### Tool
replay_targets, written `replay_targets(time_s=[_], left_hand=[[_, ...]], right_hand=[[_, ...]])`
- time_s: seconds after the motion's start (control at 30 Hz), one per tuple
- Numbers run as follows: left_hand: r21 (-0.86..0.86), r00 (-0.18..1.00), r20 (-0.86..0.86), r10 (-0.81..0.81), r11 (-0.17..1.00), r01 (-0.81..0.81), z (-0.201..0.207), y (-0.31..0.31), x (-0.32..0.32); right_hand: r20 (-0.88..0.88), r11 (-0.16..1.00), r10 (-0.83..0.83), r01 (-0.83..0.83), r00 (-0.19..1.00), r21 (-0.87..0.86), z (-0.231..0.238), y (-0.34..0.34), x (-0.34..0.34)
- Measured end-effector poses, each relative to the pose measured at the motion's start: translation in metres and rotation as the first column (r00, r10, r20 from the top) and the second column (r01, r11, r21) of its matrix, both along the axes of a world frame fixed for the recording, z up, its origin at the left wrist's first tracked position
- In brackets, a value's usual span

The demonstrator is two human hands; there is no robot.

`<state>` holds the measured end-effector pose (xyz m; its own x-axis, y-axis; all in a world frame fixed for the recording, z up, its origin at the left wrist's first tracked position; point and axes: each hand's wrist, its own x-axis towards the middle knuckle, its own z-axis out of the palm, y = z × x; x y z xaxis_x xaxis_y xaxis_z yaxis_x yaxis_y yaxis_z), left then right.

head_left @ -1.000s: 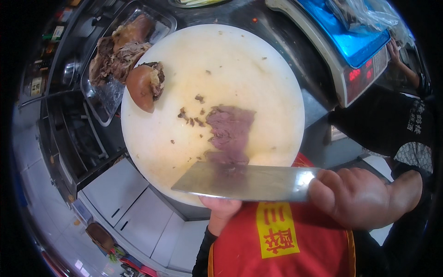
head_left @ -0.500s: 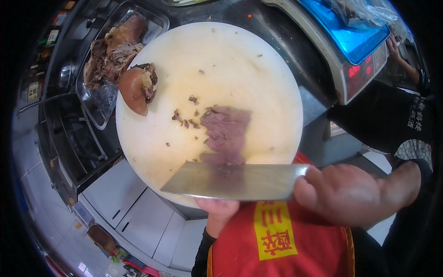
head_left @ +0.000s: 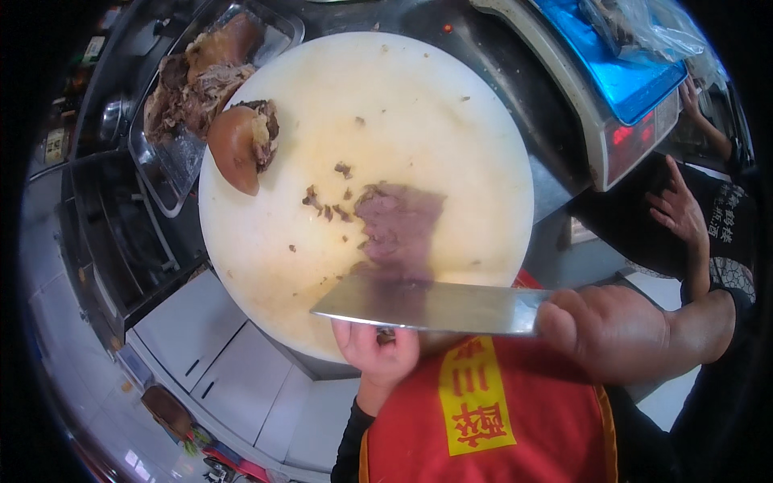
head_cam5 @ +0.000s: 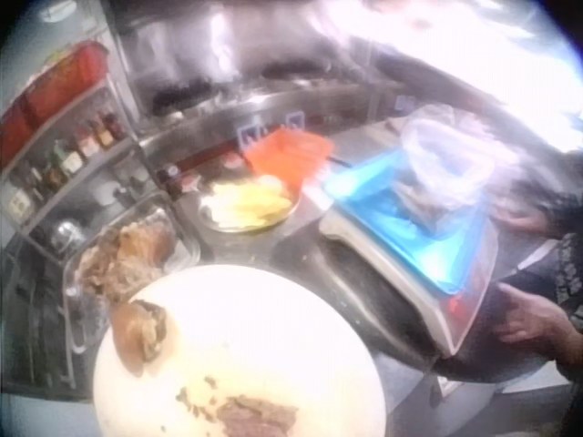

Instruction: The person slices cooked meat on a round cutting board using a cleaver, then places portions into plastic bags on a digital scale. The person repeats slicing and bagging multiple times.

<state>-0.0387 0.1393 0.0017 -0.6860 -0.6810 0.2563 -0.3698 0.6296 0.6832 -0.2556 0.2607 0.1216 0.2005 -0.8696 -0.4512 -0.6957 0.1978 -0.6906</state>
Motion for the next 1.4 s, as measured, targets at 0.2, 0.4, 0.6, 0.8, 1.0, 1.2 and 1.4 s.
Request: replay_targets(time_s=[0.2,0.4,0.6,0.8,1.0,1.2,1.4], left_hand=[[0.024,0.998,-0.06,-0.022,0.999,0.024,0.001,-0.001,-0.002],[-0.014,0.998,-0.065,0.003,1.0,-0.003,0.003,0.0,-0.004],[0.029,0.993,-0.119,-0.009,0.999,0.013,0.0,0.002,-0.004],[-0.06,0.993,-0.114,-0.005,0.998,-0.002,-0.001,0.001,-0.002],[0.381,0.959,-0.268,0.096,0.924,0.014,-0.009,0.006,0.0],[0.359,0.972,-0.234,0.024,0.931,0.064,-0.012,0.006,0.004],[0.103,0.995,-0.096,-0.024,0.994,0.034,-0.009,0.003,0.011]], right_hand=[[0.002,0.993,-0.044,0.044,0.999,-0.106,-0.033,-0.014,0.021],[-0.062,0.982,-0.062,0.049,0.996,-0.185,-0.038,-0.017,0.031],[-0.199,0.999,-0.033,0.029,0.979,-0.024,-0.024,0.012,-0.018],[-0.187,0.979,-0.102,0.065,0.977,-0.193,-0.006,0.016,-0.005],[-0.271,0.978,0.012,-0.068,0.962,-0.196,0.018,0.021,0.014],[-0.244,0.987,0.074,-0.106,0.967,-0.121,0.027,0.028,0.014],[-0.235,0.984,0.012,-0.053,0.972,-0.169,0.024,0.024,0.014]])
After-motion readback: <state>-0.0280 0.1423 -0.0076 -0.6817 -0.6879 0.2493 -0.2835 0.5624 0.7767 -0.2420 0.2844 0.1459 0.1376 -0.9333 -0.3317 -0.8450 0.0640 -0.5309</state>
